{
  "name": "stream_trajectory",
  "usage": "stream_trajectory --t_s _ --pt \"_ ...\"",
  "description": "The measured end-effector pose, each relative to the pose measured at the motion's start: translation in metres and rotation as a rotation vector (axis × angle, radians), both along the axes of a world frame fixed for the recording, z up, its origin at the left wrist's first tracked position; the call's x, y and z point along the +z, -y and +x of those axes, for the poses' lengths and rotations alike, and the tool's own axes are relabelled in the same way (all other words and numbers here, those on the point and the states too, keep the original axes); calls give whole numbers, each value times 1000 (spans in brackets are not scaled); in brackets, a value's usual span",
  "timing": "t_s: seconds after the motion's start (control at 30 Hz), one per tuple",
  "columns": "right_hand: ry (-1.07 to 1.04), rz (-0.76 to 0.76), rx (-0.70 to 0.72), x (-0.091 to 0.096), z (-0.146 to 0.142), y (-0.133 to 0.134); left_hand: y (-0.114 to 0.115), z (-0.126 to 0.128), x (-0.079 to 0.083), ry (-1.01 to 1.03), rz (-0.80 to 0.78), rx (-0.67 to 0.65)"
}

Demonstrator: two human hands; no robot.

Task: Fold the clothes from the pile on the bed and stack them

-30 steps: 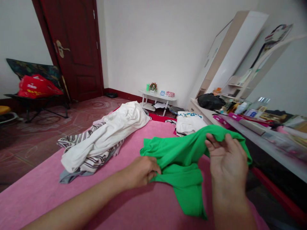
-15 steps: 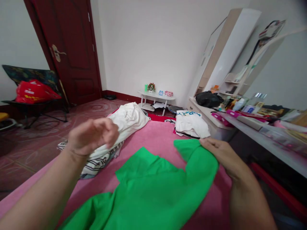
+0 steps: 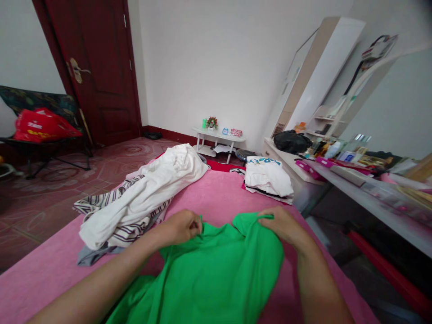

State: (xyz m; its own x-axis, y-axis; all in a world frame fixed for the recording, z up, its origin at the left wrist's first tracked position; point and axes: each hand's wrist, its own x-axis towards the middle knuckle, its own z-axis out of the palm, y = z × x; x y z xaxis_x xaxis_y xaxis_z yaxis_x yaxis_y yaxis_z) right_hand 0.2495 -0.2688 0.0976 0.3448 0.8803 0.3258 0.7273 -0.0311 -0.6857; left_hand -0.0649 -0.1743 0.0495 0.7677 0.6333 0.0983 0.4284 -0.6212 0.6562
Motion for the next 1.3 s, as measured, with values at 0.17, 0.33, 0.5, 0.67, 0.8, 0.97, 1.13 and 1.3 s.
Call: stream_trajectory --t_s 0.17,0.33,0.5,0.67,0.8,0.97,1.13,1.3 --pt "-193 296 -326 33 1 10 -27 -9 11 292 167 384" --pt "-146 481 -293 46 -25 17 -3 12 -23 16 120 202" --pt "-80 506 -254 54 -43 22 21 28 -33 -123 123 85" --pt "-76 501 -232 58 -48 27 21 25 -27 -54 67 39" --pt "-93 790 -350 62 -53 32 7 13 3 265 2 229" --pt "-17 1281 -464 69 -50 37 -11 -22 70 999 -3 548" --pt "-223 951 -330 76 -39 48 -3 -55 103 892 -109 349" --pt "-165 -152 369 83 -44 68 29 -64 107 51 -431 -179"
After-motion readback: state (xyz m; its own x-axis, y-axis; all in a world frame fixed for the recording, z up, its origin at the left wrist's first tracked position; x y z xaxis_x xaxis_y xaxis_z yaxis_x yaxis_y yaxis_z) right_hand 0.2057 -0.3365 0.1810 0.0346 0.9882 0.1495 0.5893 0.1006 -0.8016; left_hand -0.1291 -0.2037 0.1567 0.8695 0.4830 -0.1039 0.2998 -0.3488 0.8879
